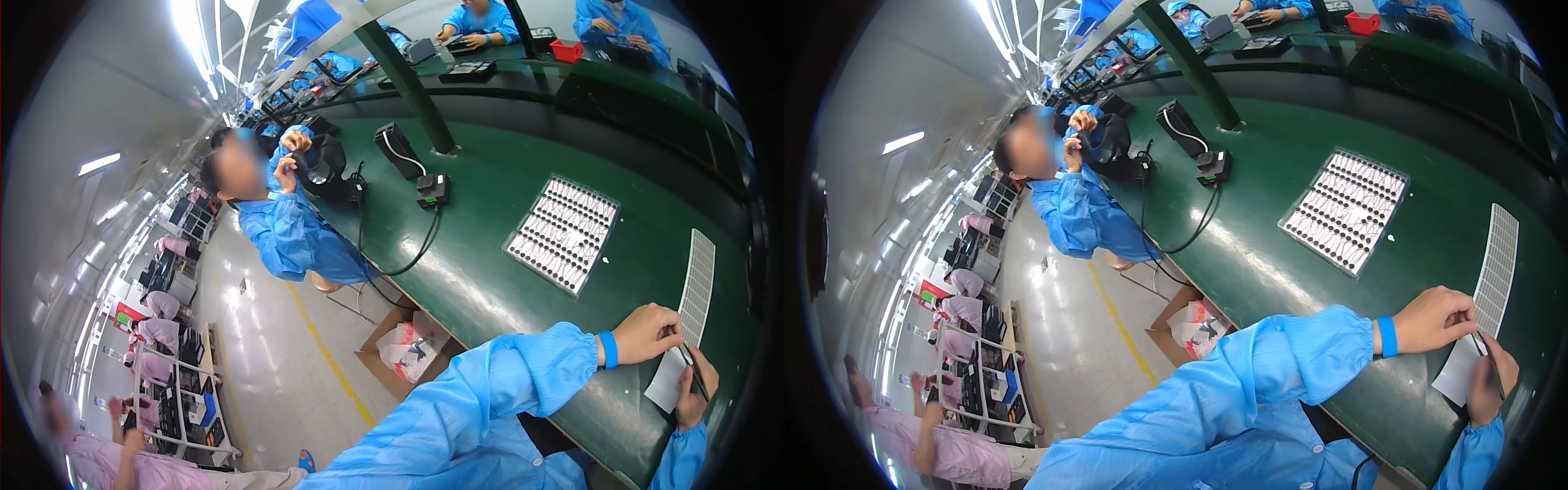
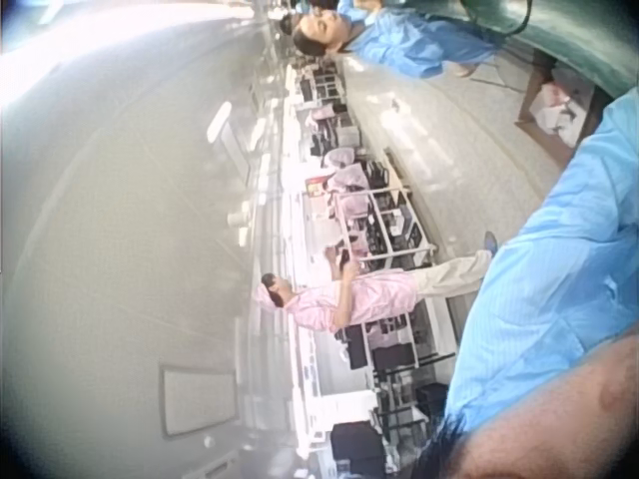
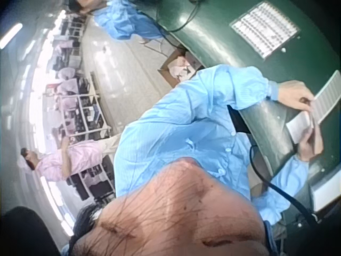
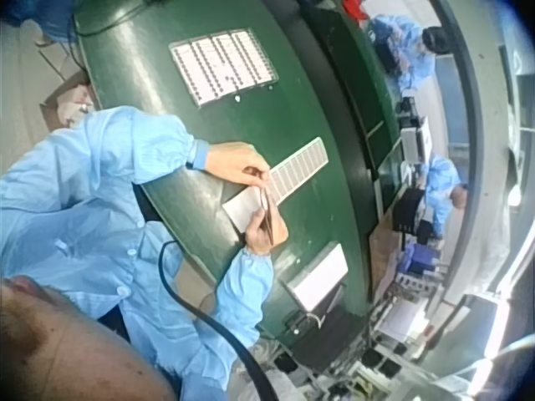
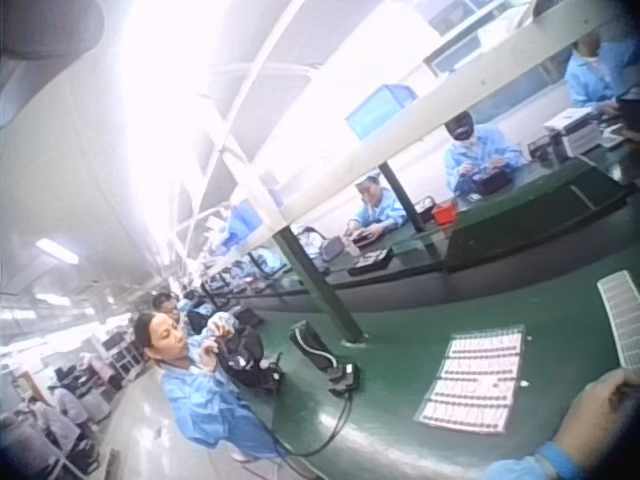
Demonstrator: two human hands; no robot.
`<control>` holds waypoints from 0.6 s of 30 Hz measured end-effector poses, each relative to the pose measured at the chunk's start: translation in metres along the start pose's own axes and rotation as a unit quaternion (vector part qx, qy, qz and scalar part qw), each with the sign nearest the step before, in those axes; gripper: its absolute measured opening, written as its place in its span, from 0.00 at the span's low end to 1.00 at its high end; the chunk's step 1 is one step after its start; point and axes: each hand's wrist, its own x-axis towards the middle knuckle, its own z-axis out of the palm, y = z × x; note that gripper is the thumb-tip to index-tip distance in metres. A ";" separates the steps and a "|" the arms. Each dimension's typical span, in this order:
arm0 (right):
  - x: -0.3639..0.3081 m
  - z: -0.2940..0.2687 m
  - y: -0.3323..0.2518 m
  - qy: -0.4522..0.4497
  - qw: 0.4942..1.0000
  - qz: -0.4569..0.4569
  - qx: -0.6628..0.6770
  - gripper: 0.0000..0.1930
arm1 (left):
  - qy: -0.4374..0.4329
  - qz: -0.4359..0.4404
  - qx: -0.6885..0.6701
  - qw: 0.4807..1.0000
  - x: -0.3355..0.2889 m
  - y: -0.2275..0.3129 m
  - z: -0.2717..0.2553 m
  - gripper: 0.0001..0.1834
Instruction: The worker is assembling electronic tablet or smartphone components, applying small parts and adhesive strips.
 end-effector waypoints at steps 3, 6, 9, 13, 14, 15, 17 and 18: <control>0.002 0.001 -0.003 -0.006 1.000 0.010 0.019 0.17 | -0.005 -0.009 -0.001 1.000 0.000 0.001 -0.003 0.08; 0.004 0.000 -0.007 -0.003 1.000 0.000 0.020 0.17 | -0.005 -0.012 0.000 1.000 0.000 0.001 -0.003 0.08; 0.003 0.001 -0.006 -0.007 0.999 0.014 0.032 0.17 | 0.006 -0.003 0.003 1.000 -0.001 0.000 -0.003 0.07; 0.003 0.001 -0.001 -0.012 0.999 0.021 0.047 0.18 | 0.015 0.012 0.001 1.000 0.001 -0.001 -0.001 0.07; 0.002 0.001 0.000 -0.007 0.999 0.006 0.038 0.18 | 0.013 0.004 -0.007 1.000 0.001 0.000 0.000 0.07; 0.003 0.001 0.000 -0.001 1.000 -0.009 0.029 0.18 | 0.011 -0.003 -0.016 1.000 0.001 0.000 0.000 0.07; 0.003 0.001 0.000 -0.008 0.999 0.000 0.049 0.18 | 0.006 -0.007 -0.008 1.000 0.000 0.001 -0.002 0.07; 0.003 0.001 0.000 -0.015 0.998 0.011 0.067 0.18 | 0.000 -0.011 -0.002 1.000 0.000 0.001 -0.002 0.07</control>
